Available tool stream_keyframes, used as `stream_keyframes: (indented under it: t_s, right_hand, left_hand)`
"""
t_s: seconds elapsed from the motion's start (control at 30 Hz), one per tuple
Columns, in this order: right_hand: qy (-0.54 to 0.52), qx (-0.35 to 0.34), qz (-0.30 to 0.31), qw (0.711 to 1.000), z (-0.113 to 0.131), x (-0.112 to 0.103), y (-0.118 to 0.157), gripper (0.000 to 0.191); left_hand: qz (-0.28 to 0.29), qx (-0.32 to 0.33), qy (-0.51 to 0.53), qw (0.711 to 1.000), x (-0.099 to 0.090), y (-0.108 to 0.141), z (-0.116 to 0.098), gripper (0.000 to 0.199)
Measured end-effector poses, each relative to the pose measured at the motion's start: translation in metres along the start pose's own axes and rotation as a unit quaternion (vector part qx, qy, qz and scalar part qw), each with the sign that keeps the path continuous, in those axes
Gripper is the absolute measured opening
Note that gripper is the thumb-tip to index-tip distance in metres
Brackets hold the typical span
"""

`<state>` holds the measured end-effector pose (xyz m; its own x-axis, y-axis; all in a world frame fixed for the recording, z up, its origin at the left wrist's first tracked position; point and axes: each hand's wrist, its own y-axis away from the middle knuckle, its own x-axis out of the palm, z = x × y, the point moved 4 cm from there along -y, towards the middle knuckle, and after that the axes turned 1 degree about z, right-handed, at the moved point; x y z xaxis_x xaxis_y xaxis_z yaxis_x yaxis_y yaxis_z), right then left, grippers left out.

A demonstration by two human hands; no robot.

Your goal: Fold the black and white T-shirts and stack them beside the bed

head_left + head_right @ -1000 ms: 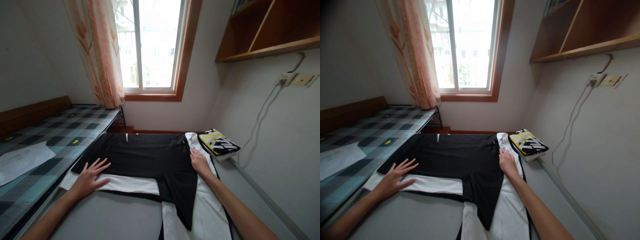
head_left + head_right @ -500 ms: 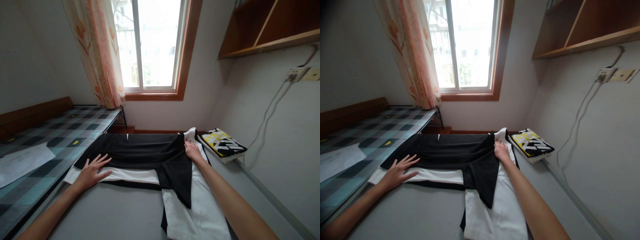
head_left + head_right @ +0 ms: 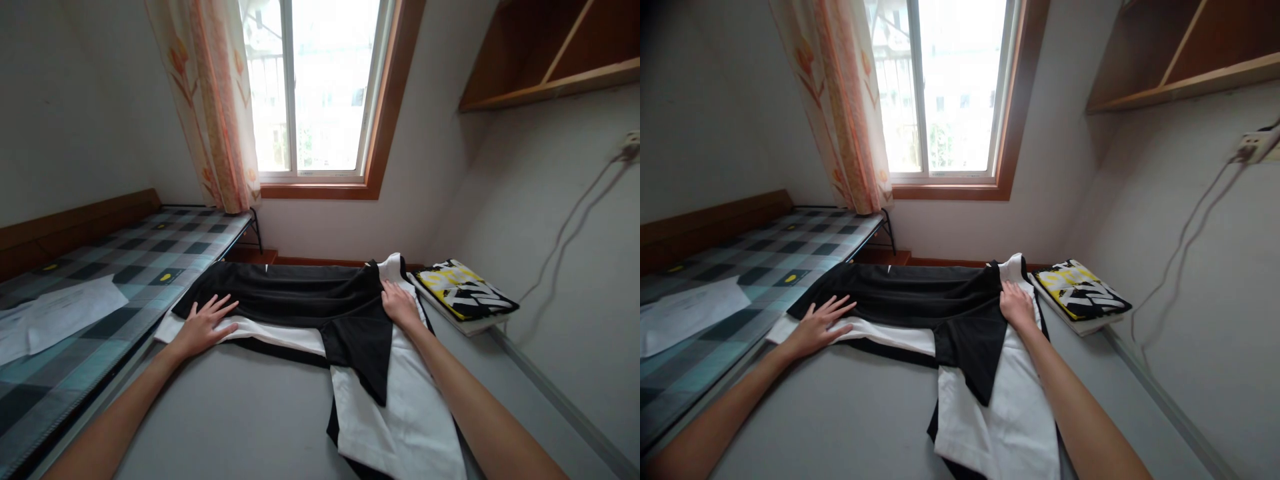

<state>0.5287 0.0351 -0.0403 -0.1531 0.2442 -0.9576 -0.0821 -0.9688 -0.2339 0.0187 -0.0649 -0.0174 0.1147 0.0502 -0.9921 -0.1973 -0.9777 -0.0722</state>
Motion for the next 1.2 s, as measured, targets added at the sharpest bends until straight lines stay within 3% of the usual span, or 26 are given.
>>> stream_keyframes:
  t_s: [0.33, 0.6, 0.9, 1.03, 1.2]
  right_hand:
    - [0.036, 0.035, -0.03, 0.998, -0.009, -0.017, 0.044, 0.044]
    - [0.069, 0.019, -0.064, 0.995, -0.014, -0.024, 0.077, 0.046]
    - [0.041, 0.039, 0.001, 0.998, -0.011, -0.032, 0.082, 0.061]
    - [0.014, 0.018, -0.018, 1.0, -0.013, -0.032, 0.084, 0.061]
    - [-0.024, -0.039, -0.084, 0.995, -0.016, -0.035, 0.086, 0.049]
  left_hand:
    - [0.046, 0.028, -0.034, 0.998, -0.005, 0.017, 0.001, 0.069]
    - [0.067, 0.032, -0.029, 0.997, -0.011, 0.031, -0.008, 0.069]
    - [0.033, 0.044, -0.024, 0.998, -0.005, 0.048, -0.008, 0.064]
    - [0.019, 0.024, -0.016, 0.999, -0.001, 0.045, -0.001, 0.063]
    - [-0.005, -0.056, -0.018, 0.998, 0.004, 0.035, 0.017, 0.06]
